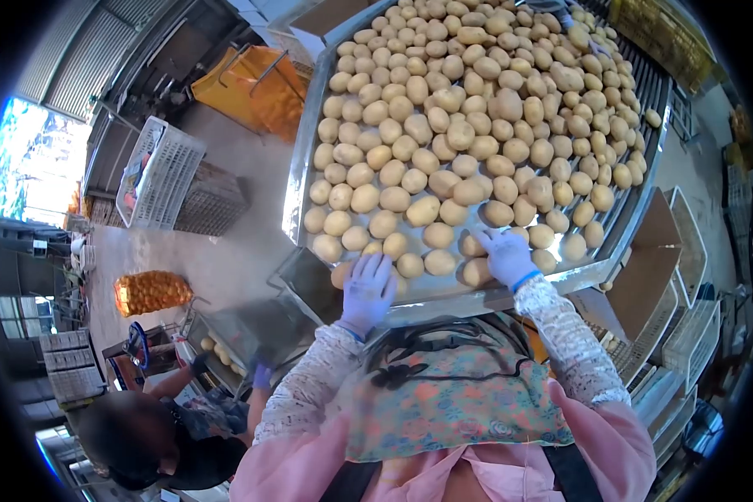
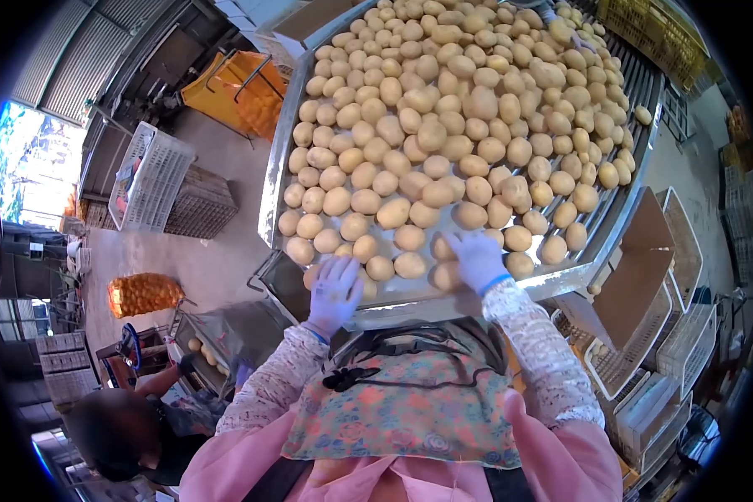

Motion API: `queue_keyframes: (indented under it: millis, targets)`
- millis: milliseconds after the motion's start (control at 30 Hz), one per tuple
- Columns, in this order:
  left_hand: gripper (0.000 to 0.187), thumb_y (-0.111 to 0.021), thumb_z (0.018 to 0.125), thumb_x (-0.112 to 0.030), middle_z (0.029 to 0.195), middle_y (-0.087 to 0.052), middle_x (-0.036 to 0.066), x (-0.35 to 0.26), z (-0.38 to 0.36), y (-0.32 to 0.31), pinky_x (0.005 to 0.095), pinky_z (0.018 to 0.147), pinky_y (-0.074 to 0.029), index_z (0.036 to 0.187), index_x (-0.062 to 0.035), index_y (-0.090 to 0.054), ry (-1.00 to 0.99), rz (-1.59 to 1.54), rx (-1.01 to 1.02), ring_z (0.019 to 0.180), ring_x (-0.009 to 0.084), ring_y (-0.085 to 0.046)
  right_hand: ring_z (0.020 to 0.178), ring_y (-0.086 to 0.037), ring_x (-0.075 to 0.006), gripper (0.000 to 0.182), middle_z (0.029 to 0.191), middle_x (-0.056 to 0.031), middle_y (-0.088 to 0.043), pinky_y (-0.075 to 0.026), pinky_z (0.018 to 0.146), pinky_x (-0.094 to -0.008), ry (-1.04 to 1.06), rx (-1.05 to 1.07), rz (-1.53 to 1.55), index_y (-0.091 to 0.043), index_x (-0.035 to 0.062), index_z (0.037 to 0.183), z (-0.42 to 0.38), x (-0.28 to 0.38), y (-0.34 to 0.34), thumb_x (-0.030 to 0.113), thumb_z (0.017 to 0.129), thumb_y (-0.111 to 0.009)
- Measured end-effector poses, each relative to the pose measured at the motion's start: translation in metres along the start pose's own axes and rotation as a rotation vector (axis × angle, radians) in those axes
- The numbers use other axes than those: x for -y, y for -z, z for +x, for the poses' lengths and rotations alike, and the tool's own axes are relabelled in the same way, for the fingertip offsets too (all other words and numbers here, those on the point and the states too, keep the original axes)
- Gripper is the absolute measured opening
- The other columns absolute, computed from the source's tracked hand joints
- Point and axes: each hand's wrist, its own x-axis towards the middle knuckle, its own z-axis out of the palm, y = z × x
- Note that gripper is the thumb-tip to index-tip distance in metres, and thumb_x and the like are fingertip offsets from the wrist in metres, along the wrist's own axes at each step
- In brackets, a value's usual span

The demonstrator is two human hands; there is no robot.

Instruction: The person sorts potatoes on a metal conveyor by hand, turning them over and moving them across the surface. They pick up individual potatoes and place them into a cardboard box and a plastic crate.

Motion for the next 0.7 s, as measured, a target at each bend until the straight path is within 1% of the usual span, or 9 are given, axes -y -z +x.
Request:
queue_keyframes:
  millis: [133,200,267,333,467,500,533,633,700]
  targets:
    - [0.033,-0.063,0.088,-0.018,0.116,-0.064,0.013,-0.025,0.039,-0.008,0.0482,0.1,-0.044,0.116,-0.0011,-0.063,-0.148,-0.082,-0.072,0.112,0.0335,-0.06,0.107,-0.065,-0.029,0.058,0.134,-0.0102,-0.054,-0.051,0.089,-0.0436,0.003,0.231,-0.1,-0.056,0.0262,0.135,0.037,0.022,0.012,0.026,0.079,-0.072]
    - [0.028,-0.066,0.086,-0.018,0.11,-0.065,0.013,-0.055,0.045,-0.024,0.0469,0.099,-0.045,0.11,-0.0021,-0.065,-0.422,-0.008,0.081,0.109,0.0328,-0.061,0.109,-0.065,-0.0309,0.066,0.135,-0.0117,-0.053,-0.051,0.093,-0.043,-0.057,0.334,-0.022,-0.054,0.0258,0.135,0.047,0.028,0.016,0.036,0.075,-0.078]
    - [0.026,-0.066,0.087,-0.018,0.109,-0.065,0.012,-0.083,0.047,-0.022,0.0464,0.099,-0.045,0.108,-0.0028,-0.065,-0.461,-0.067,0.115,0.108,0.0323,-0.061,0.112,-0.063,-0.0344,0.067,0.131,-0.0135,-0.055,-0.05,0.095,-0.0439,-0.033,0.283,0.071,-0.055,0.0247,0.132,0.036,0.019,0.009,0.041,0.073,-0.081]
    - [0.024,-0.066,0.088,-0.019,0.109,-0.065,0.011,-0.086,0.046,-0.02,0.0458,0.099,-0.045,0.106,-0.0035,-0.065,-0.499,-0.124,0.153,0.106,0.0317,-0.061,0.115,-0.061,-0.0357,0.066,0.128,-0.0156,-0.057,-0.049,0.098,-0.0442,-0.057,0.194,0.472,-0.055,0.0221,0.132,0.022,0.013,0.021,0.04,0.074,-0.08]
    - [0.028,-0.064,0.09,-0.019,0.113,-0.064,0.013,-0.039,0.04,0.006,0.0441,0.095,-0.047,0.113,-0.0035,-0.065,-0.437,-0.192,0.03,0.103,0.0322,-0.061,0.121,-0.059,-0.0227,0.056,0.13,-0.0147,-0.061,-0.048,0.103,-0.0373,-0.331,-0.488,0.829,-0.057,0.0028,0.133,-0.056,-0.037,0.053,0.017,0.081,-0.071]
    - [0.031,-0.064,0.09,-0.019,0.113,-0.065,0.014,-0.024,0.042,0.015,0.044,0.094,-0.048,0.116,-0.003,-0.064,-0.325,-0.112,0.042,0.102,0.0325,-0.061,0.121,-0.058,-0.0248,0.054,0.13,-0.0128,-0.061,-0.046,0.106,-0.0367,-0.389,-0.662,0.741,-0.056,0.0013,0.136,-0.083,-0.08,0.05,0.013,0.085,-0.07]
    - [0.034,-0.064,0.089,-0.019,0.114,-0.065,0.014,-0.016,0.047,0.017,0.044,0.093,-0.048,0.119,-0.0025,-0.063,-0.215,-0.033,0.051,0.101,0.0329,-0.061,0.124,-0.057,-0.0263,0.058,0.134,-0.0138,-0.059,-0.045,0.108,-0.0373,-0.539,-0.829,1.019,-0.05,0.0019,0.143,-0.11,-0.124,0.045,0.012,0.089,-0.068]
    - [0.04,-0.064,0.089,-0.024,0.116,-0.064,0.015,-0.015,0.068,-0.016,0.0453,0.09,-0.05,0.125,-0.0053,-0.061,-0.189,-0.082,0.084,0.101,0.0329,-0.061,0.125,-0.057,-0.0264,0.064,0.136,-0.0152,-0.058,-0.046,0.106,-0.038,-0.663,-0.963,0.692,-0.044,0.0018,0.149,-0.157,-0.164,0.07,0.014,0.091,-0.069]
    - [0.043,-0.064,0.089,-0.026,0.115,-0.063,0.017,-0.043,0.085,-0.05,0.0455,0.089,-0.051,0.128,-0.0094,-0.06,-0.145,0.03,0.086,0.1,0.0331,-0.062,0.129,-0.053,-0.026,0.069,0.141,-0.0172,-0.055,-0.045,0.107,-0.0377,-0.792,-0.735,0.01,-0.039,0.001,0.151,-0.172,-0.184,0.053,0.013,0.091,-0.069]
